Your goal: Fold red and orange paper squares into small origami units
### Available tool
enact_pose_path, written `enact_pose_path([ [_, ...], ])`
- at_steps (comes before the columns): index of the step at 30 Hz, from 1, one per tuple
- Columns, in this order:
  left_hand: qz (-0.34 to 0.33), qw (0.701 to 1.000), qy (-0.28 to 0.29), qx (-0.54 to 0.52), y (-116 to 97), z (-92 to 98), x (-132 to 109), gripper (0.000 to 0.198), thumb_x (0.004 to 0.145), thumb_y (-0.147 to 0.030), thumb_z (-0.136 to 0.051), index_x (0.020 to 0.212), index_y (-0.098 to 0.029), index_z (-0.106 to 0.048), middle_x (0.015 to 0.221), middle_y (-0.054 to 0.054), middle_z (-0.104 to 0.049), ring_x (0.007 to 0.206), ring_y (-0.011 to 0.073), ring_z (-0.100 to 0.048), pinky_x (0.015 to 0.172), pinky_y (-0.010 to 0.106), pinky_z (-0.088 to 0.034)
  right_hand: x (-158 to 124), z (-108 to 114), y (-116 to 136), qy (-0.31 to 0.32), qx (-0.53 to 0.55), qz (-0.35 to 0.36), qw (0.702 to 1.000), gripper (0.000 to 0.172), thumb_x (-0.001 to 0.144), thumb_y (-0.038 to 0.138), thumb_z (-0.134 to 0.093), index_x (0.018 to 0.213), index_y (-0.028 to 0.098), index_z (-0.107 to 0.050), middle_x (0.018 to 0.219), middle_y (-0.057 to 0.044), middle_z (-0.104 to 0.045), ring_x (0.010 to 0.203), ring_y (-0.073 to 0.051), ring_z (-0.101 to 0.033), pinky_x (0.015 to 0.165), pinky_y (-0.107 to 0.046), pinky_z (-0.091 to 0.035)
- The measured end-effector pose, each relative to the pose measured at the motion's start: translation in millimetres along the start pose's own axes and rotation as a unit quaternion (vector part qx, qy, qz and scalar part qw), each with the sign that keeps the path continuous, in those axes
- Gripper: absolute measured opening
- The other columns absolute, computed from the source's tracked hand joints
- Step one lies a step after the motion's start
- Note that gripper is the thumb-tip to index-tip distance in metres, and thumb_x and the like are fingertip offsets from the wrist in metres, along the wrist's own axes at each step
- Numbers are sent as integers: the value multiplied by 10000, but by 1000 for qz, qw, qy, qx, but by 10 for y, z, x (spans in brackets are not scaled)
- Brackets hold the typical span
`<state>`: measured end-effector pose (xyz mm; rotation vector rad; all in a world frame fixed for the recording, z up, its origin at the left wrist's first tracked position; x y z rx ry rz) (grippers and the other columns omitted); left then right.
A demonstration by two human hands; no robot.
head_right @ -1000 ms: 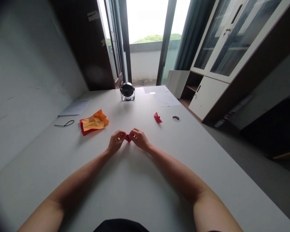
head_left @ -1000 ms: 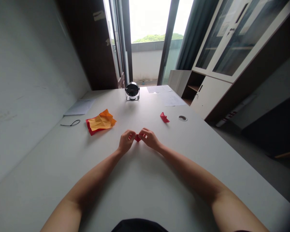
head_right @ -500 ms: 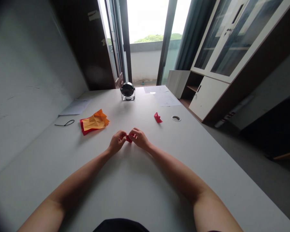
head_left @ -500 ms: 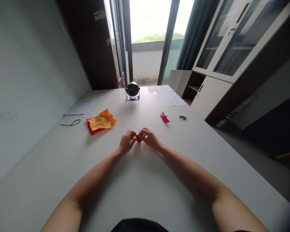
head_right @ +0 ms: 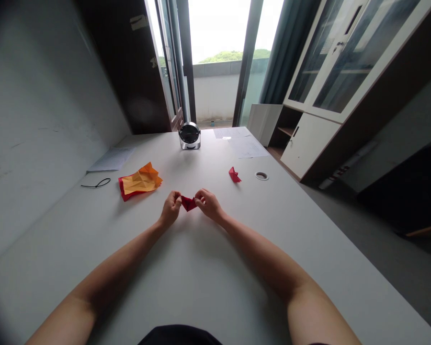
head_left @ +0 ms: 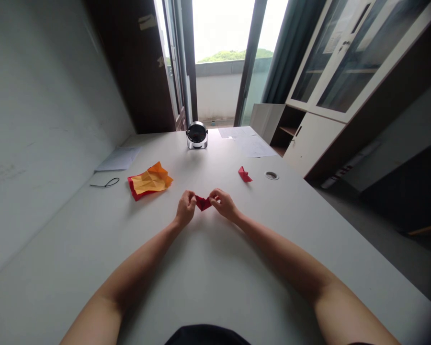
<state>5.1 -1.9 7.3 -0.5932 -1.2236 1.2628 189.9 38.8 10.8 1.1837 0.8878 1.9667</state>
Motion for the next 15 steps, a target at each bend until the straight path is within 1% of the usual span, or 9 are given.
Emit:
enact_pose_path([
  [5, 45, 995, -49, -77, 185, 27, 75, 103, 906, -288, -458, 936, -195, -489, 713, -23, -517, 610, 127, -496, 616, 246, -422, 2, 57, -39, -6, -15, -23, 1000, 85, 768, 140, -509, 774, 186, -581, 778, 0, -617, 683, -126, -554, 642, -248, -451],
  [10, 94, 979, -96, -152, 316, 48, 138, 108, 906, -308, -443, 938, -206, -447, 687, -33, -488, 594, 122, -506, 610, 245, -460, -4, 110, -55, 15, -71, -8, 997, 103, 745, 124, -498, 761, 188, -578, 812, -12, -620, 669, -123, -537, 612, -232, -423],
  [12, 96, 979, -102, -150, 322, 52, 143, 107, 904, -312, -445, 929, -208, -443, 690, -32, -490, 595, 122, -512, 606, 245, -467, -13, 110, -43, 32, -116, 0, 993, 107, 743, 118, -509, 769, 190, -583, 822, -12, -621, 658, -120, -526, 617, -232, -413],
  [15, 64, 990, -92, -91, 273, 55, 123, 107, 908, -308, -451, 930, -205, -465, 716, -19, -518, 606, 129, -525, 610, 252, -463, -34, 79, 7, 56, -188, 16, 980, 137, 759, 132, -558, 863, 200, -616, 876, -19, -648, 683, -131, -538, 648, -243, -409],
])
Point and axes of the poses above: each hand's wrist, its own x-axis towards the middle knuckle, its own z-axis out of the back of the hand, y = z × x, the point moved 2 cm from there along x, towards the middle knuckle
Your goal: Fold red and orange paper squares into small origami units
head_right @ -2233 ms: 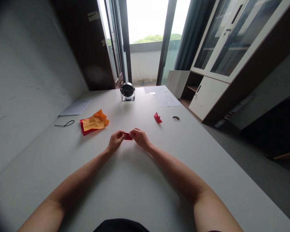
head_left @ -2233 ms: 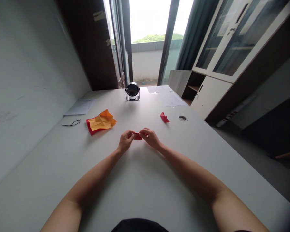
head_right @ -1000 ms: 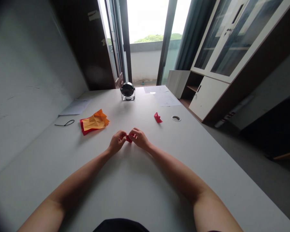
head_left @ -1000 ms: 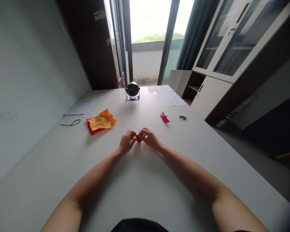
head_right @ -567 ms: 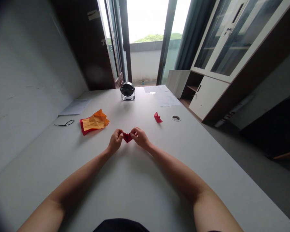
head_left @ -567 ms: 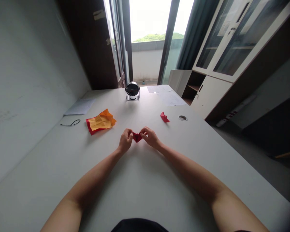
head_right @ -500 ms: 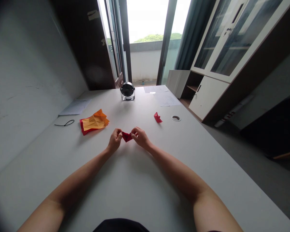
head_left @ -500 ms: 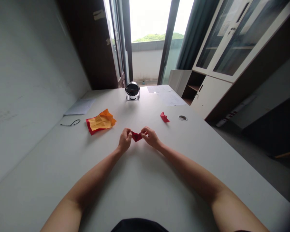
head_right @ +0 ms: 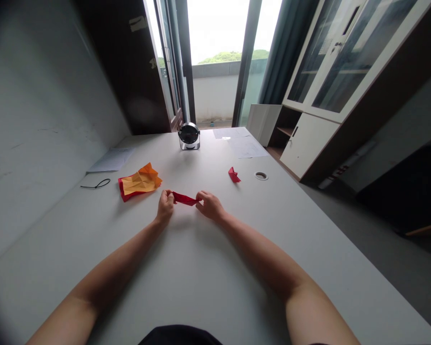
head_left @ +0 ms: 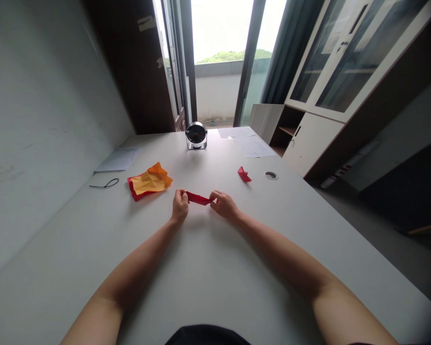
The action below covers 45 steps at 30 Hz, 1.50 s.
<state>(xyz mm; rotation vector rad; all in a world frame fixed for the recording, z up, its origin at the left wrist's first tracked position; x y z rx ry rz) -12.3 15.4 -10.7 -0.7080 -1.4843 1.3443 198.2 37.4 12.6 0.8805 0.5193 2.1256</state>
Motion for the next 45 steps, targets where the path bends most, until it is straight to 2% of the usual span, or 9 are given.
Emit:
enact_pose_path([
  [6, -48, 993, 39, 100, -172, -23, -114, 110, 911, -266, -440, 963, -202, -513, 754, 0, -576, 646, 150, -562, 651, 272, -456, -27, -40, 144, 28, -79, 18, 996, 379, 850, 343, -660, 1204, 225, -600, 1063, -68, -691, 904, -198, -617, 768, -288, -437],
  [9, -60, 991, 64, 105, -234, -43, -152, 114, 911, -253, -435, 972, -202, -517, 768, 3, -595, 659, 153, -578, 665, 273, -455, -21, -48, 157, 37, -96, 10, 995, 474, 839, 420, -691, 1257, 220, -592, 1062, -84, -696, 906, -207, -621, 770, -291, -437],
  [15, -65, 991, 85, 84, -281, -68, -192, 102, 927, -266, -429, 965, -206, -502, 755, -7, -601, 650, 143, -577, 671, 268, -454, 2, -52, 87, 27, -38, -30, 998, 187, 887, 386, -627, 930, 213, -683, 770, -8, -666, 663, -133, -534, 635, -237, -363],
  [19, -44, 995, 71, 47, -283, -67, -185, 120, 926, -298, -451, 978, -206, -507, 711, -17, -596, 633, 140, -574, 675, 266, -460, 7, -43, 52, 21, 48, -26, 998, 267, 898, 411, -578, 766, 190, -649, 659, 23, -580, 593, -111, -452, 590, -232, -321],
  [24, -22, 988, 149, 27, -248, -110, -192, 231, 861, -411, -591, 869, -180, -600, 718, 15, -625, 624, 142, -567, 618, 252, -444, 12, -83, 16, 30, 157, -57, 985, 319, 864, 486, -582, 776, 183, -632, 623, 34, -521, 579, -111, -416, 567, -234, -322],
  [30, -36, 976, 195, 86, -249, -119, -221, 316, 865, -454, -587, 763, -163, -658, 616, -1, -589, 586, 133, -516, 571, 239, -386, -17, -160, 55, 128, 271, -75, 951, 347, 850, 523, -586, 846, 177, -608, 685, 12, -587, 614, -120, -488, 588, -233, -381],
  [33, -64, 972, 191, 121, -273, -112, -219, 366, 883, -468, -561, 724, -154, -660, 608, -8, -579, 577, 123, -481, 567, 235, -355, -19, -160, 70, 145, 288, -79, 943, 338, 858, 516, -574, 820, 180, -586, 675, 14, -581, 604, -119, -484, 576, -233, -375],
  [38, -77, 971, 176, 144, -268, -103, -217, 442, 907, -502, -524, 683, -144, -651, 566, -18, -530, 549, 118, -444, 546, 235, -311, 8, -90, 123, 141, 253, -79, 954, 333, 802, 500, -641, 786, 175, -570, 632, 45, -476, 587, -102, -396, 555, -228, -319],
  [45, -57, 987, 116, 98, -318, -62, -199, 424, 924, -502, -507, 773, -159, -705, 680, 30, -656, 654, 181, -581, 636, 270, -425, 16, -53, 186, 159, 256, -78, 950, 303, 809, 472, -624, 809, 169, -611, 637, 36, -502, 593, -114, -429, 572, -239, -338],
])
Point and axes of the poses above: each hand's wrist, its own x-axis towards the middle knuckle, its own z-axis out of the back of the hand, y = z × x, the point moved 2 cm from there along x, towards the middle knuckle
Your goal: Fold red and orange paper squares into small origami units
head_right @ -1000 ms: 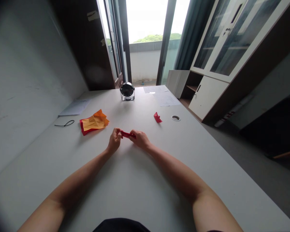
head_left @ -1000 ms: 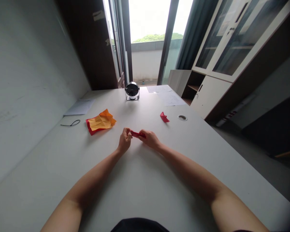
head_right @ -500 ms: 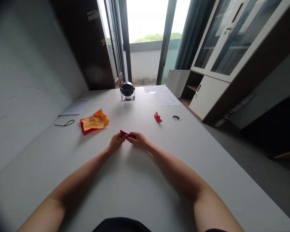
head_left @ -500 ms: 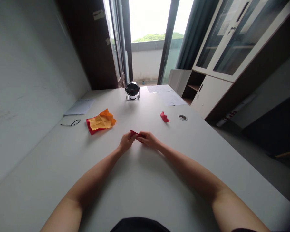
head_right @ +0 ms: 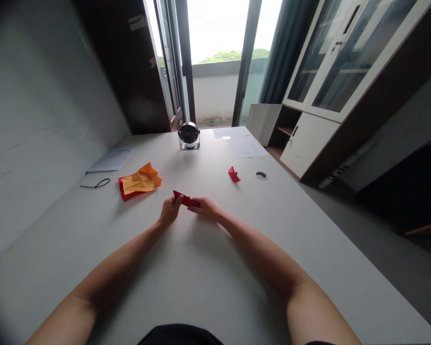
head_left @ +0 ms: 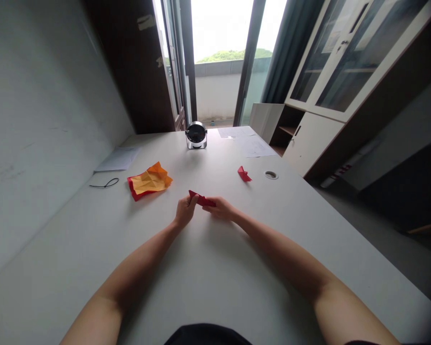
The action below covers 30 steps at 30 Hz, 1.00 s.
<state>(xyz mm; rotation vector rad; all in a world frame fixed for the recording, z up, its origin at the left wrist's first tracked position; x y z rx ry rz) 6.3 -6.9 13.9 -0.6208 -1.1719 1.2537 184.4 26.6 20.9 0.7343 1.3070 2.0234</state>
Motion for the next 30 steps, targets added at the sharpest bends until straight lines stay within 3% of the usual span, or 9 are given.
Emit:
enact_pose_path([
  [4, -5, 1000, -20, 0, -16, 34, 18, 439, 942, -507, -479, 802, -166, -716, 658, 29, -643, 662, 184, -591, 647, 275, -424, 12, 49, -61, -19, 12, -19, 1000, 269, 833, 429, -601, 828, 165, -654, 641, 17, -571, 586, -122, -490, 582, -240, -379],
  [8, 21, 999, -41, 4, 48, 42, 30, 503, 926, -561, -475, 646, -174, -633, 525, -10, -483, 500, 134, -430, 518, 260, -292, 7, 127, -95, -45, 1, -20, 999, 262, 830, 415, -600, 824, 161, -662, 619, 15, -579, 574, -122, -501, 574, -236, -392],
  [11, 35, 998, -44, -1, 96, 45, 39, 539, 939, -565, -440, 568, -185, -532, 513, -21, -418, 483, 118, -373, 499, 257, -257, -3, 156, -113, -20, -8, -26, 999, 257, 826, 408, -603, 827, 159, -668, 620, 16, -584, 562, -116, -497, 558, -229, -385],
  [16, 25, 998, -64, -2, 109, 90, 74, 455, 940, -542, -457, 665, -189, -542, 555, -30, -448, 536, 126, -407, 527, 235, -309, -2, 164, -147, 15, -18, -31, 999, 262, 837, 411, -592, 817, 161, -668, 624, 17, -587, 549, -109, -488, 554, -224, -376],
  [25, 47, 997, -58, -26, 187, 90, 98, 419, 948, -489, -441, 654, -201, -518, 539, -25, -460, 510, 126, -424, 514, 236, -331, 48, 334, -286, -94, -48, -9, 994, 287, 844, 453, -569, 764, 184, -629, 622, 18, -588, 578, -125, -507, 568, -233, -392],
  [30, 75, 992, -77, -66, 275, 111, 158, 297, 919, -408, -452, 741, -201, -570, 596, -16, -508, 521, 126, -473, 500, 225, -375, 43, 726, -476, -206, -164, -32, 964, 264, 874, 414, -540, 802, 191, -663, 656, -5, -647, 577, -140, -544, 590, -250, -394],
])
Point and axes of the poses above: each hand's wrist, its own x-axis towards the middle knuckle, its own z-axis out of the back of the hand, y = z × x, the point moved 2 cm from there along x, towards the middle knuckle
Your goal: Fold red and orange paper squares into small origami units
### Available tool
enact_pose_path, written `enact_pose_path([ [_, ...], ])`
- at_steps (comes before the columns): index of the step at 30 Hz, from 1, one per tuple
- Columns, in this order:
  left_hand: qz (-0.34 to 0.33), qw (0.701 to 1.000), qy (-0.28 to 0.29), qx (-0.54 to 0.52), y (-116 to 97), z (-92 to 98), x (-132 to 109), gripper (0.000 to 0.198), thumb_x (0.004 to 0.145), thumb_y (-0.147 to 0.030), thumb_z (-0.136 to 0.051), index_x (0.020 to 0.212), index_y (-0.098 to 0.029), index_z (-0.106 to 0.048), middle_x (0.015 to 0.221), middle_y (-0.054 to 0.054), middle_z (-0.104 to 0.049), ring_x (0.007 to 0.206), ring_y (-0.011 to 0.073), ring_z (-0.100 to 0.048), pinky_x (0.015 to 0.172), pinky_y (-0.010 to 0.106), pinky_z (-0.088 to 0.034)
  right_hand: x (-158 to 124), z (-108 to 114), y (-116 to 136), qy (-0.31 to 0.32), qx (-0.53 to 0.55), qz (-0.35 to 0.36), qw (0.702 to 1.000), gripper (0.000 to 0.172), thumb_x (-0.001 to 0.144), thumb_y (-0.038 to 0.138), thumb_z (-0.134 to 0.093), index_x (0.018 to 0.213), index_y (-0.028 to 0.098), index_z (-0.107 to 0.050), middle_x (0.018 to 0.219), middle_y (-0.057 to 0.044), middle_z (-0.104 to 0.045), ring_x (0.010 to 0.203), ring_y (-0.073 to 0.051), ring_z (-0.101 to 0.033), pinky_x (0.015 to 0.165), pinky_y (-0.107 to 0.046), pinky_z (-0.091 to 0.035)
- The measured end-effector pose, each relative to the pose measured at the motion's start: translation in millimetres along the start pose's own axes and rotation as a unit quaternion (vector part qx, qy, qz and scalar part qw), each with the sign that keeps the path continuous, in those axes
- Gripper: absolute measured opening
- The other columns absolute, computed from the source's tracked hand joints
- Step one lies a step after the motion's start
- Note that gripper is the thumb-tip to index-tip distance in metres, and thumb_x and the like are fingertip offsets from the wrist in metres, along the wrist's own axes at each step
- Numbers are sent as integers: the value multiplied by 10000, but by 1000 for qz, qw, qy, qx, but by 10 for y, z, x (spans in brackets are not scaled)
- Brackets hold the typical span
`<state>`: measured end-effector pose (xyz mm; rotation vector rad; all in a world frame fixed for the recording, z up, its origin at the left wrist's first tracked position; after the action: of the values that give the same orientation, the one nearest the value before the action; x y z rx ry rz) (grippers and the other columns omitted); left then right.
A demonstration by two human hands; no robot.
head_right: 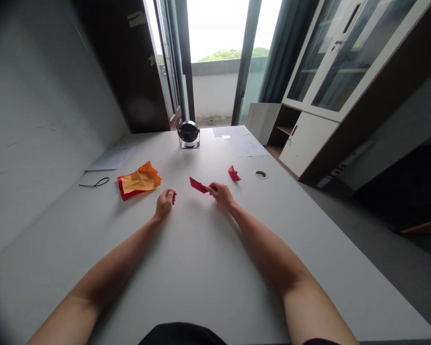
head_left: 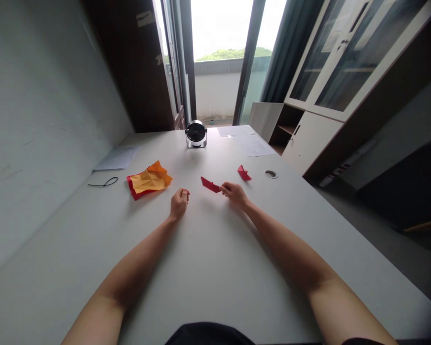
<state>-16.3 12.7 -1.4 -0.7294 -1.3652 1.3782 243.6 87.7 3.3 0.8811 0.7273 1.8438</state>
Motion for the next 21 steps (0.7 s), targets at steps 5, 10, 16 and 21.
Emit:
enact_pose_path([
  [5, 5, 1000, 9, 17, 35, -15, 3, 264, 884, -387, -481, 734, -197, -588, 582, -18, -513, 526, 129, -486, 515, 225, -384, 88, 462, -349, -168, -207, -74, 961, 235, 894, 371, -541, 865, 188, -686, 804, -89, -714, 722, -210, -613, 695, -302, -404],
  [10, -4, 999, 24, 32, 18, -58, -46, 258, 870, -381, -491, 726, -200, -604, 572, -19, -528, 522, 132, -491, 531, 232, -379, 83, 631, -518, -202, -290, -158, 922, 250, 907, 380, -542, 903, 178, -689, 849, -133, -719, 768, -234, -629, 694, -303, -389],
  [16, -8, 997, 45, 64, -7, -46, -41, 267, 872, -385, -463, 741, -198, -602, 588, -18, -547, 537, 130, -515, 542, 230, -385, 72, 754, -650, -251, -276, -222, 901, 232, 880, 389, -578, 832, 187, -680, 816, -122, -715, 759, -236, -629, 684, -299, -404],
  [21, -16, 993, 68, 98, -11, -37, -39, 281, 884, -389, -434, 766, -196, -601, 608, -20, -563, 567, 129, -543, 572, 229, -405, 69, 870, -774, -290, -226, -238, 899, 229, 855, 396, -590, 795, 189, -668, 828, -104, -719, 756, -227, -627, 729, -312, -436],
])
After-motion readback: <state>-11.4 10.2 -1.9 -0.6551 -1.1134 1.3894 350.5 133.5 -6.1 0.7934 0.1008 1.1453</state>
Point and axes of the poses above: each hand's wrist, its own x-axis towards the middle knuckle, its own z-axis out of the back of the hand, y = z × x, the point moved 2 cm from there along x, towards the middle knuckle
